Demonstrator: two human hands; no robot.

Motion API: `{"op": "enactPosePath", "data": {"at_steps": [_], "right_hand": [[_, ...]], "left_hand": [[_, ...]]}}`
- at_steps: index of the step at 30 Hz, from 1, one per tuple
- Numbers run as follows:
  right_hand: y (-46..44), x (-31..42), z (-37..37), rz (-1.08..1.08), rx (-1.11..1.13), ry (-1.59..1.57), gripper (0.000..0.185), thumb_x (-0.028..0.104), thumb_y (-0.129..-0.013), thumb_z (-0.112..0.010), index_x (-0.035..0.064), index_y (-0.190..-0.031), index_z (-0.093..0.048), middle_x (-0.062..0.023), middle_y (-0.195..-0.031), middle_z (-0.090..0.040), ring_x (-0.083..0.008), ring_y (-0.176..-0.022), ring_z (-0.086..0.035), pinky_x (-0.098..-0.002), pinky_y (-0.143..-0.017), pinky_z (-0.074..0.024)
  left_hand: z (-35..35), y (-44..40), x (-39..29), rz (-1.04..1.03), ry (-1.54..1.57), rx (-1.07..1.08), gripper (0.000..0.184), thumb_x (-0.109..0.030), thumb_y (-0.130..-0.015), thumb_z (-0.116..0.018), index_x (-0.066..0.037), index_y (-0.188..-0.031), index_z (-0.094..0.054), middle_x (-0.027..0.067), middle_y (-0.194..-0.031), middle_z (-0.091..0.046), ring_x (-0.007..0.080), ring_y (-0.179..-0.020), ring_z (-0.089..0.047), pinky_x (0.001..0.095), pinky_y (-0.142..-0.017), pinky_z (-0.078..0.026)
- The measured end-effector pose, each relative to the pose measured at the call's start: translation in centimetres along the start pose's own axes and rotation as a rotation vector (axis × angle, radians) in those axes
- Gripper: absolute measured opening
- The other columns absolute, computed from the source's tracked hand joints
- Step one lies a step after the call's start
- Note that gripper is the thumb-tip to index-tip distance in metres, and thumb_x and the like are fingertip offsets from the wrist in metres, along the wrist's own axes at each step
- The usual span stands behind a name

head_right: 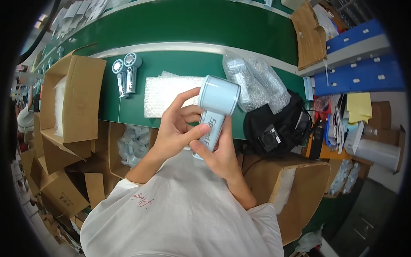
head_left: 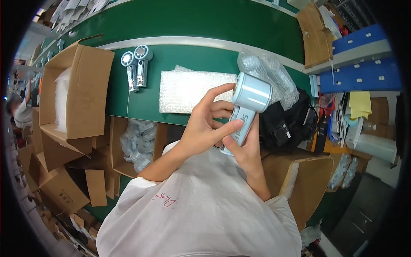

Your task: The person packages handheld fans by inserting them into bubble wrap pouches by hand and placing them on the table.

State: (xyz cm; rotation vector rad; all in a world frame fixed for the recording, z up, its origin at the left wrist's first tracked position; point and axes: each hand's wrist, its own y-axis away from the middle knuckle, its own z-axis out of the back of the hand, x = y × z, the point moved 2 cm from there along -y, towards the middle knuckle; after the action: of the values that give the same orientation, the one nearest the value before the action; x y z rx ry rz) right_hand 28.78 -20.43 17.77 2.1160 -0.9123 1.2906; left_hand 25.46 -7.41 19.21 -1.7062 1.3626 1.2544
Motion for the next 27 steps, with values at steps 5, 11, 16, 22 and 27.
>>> {"op": "enactPosePath", "data": {"at_steps": [5,11,16,22,27], "right_hand": [[1.1,0.4,1.8,-0.102,-0.102,0.071,0.08,-0.001,-0.078,-0.073,0.0025,-0.148,-0.032,-0.0158,-0.13,-0.056,-0.0274,-0.114,-0.057,-0.0361,-0.091,-0.0497],[0.4,0.9,4.5,0.383,-0.309,0.817,0.058,-0.008,-0.072,-0.071,0.0062,-0.128,-0.062,-0.0079,-0.114,-0.065,-0.0226,-0.098,-0.056,-0.0336,-0.084,-0.0484],[-0.1,2.6,4.8,0.804,-0.422,1.19,0.051,-0.012,-0.066,-0.068,0.0096,-0.111,-0.075,-0.0042,-0.107,-0.067,-0.0206,-0.092,-0.054,-0.0313,-0.082,-0.0468],[-0.1,2.5,5.4,0.84,-0.421,1.288,0.052,-0.012,-0.061,-0.069,0.0079,-0.109,-0.076,-0.005,-0.11,-0.066,-0.0204,-0.094,-0.056,-0.0308,-0.084,-0.0475],[-0.1,2.3,5.7,0.788,-0.375,1.282,0.058,-0.012,-0.064,-0.069,0.0092,-0.118,-0.071,-0.0073,-0.108,-0.065,-0.0203,-0.096,-0.056,-0.0302,-0.085,-0.0471]], "left_hand": [[0.2,-0.3,1.1,0.063,0.104,0.01,0.06,-0.005,-0.085,-0.072,-0.005,-0.139,-0.046,0.0102,-0.097,-0.067,0.0121,-0.075,-0.059,0.0192,-0.058,-0.045],[3.8,-3.2,4.7,-0.385,-0.652,-0.086,0.041,-0.011,-0.087,-0.067,-0.005,-0.126,-0.054,0.0072,-0.089,-0.064,0.014,-0.066,-0.055,0.0245,-0.059,-0.043],[3.4,-3.7,7.0,-0.562,-1.267,-0.073,0.026,-0.012,-0.082,-0.068,-0.004,-0.107,-0.062,0.0062,-0.078,-0.06,0.02,-0.06,-0.051,0.0294,-0.059,-0.042],[4.6,-4.4,7.5,-0.475,-1.311,-0.134,0.014,-0.013,-0.078,-0.07,-0.004,-0.086,-0.064,0.0063,-0.07,-0.056,0.0254,-0.059,-0.051,0.0346,-0.057,-0.043],[5.9,-4.5,6.0,-0.373,-1.211,-0.1,0.013,-0.014,-0.078,-0.071,-0.003,-0.078,-0.064,0.0066,-0.072,-0.059,0.0264,-0.059,-0.053,0.0358,-0.058,-0.045]]}}
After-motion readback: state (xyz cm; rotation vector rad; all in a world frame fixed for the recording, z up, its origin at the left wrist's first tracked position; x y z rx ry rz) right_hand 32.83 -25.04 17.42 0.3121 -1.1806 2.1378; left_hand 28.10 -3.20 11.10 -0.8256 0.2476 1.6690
